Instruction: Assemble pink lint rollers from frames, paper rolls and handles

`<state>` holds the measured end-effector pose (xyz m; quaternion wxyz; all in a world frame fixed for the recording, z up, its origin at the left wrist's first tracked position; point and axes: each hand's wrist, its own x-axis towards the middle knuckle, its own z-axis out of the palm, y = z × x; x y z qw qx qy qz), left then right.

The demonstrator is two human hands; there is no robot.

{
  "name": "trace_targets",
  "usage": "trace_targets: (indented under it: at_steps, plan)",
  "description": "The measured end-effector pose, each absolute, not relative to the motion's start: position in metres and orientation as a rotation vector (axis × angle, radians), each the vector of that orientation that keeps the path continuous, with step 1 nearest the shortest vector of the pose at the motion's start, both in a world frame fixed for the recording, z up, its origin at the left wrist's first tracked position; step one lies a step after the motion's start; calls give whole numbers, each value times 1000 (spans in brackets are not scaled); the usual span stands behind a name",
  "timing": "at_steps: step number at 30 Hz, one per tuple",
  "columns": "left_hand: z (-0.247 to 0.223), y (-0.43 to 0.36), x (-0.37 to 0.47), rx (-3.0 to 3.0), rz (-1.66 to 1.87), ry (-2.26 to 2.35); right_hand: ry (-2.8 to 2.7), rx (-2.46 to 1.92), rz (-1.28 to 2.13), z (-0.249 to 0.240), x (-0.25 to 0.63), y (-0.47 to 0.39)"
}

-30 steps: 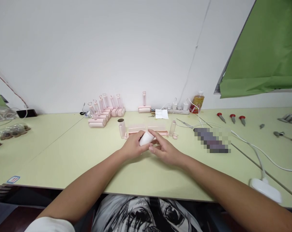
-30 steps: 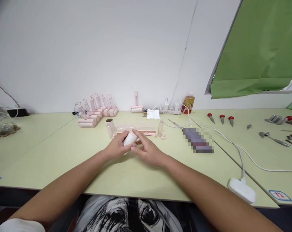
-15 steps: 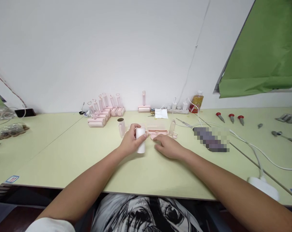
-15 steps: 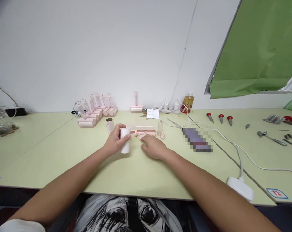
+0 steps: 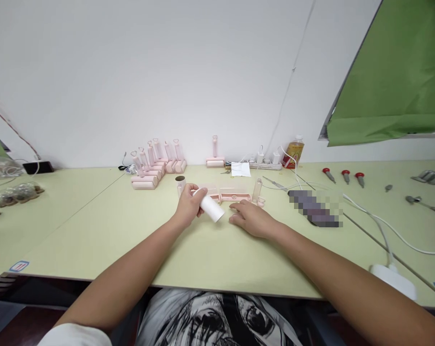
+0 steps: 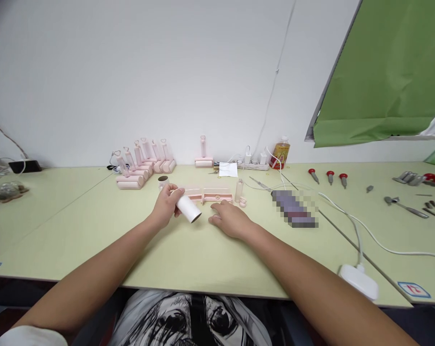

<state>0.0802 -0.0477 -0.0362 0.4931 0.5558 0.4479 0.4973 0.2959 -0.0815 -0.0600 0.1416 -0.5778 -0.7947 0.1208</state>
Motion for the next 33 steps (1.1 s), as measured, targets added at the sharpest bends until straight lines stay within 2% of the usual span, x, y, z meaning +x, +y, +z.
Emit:
trace_targets:
  at_steps: [20, 22, 27, 33]
  plan:
    - [-36, -45, 81, 1153, 1209, 981, -2183, -1532, 313, -53, 292, -86]
    - [-36, -45, 80, 1140, 1203, 970, -2074, -1466, 385, -53, 292, -85]
    - [-37, -45, 80, 1133, 1157, 984, -1591, -1166, 838, -54, 287, -83]
    - [-39, -50, 83, 1104, 1060, 944, -1458, -970, 818, -50, 280, -88]
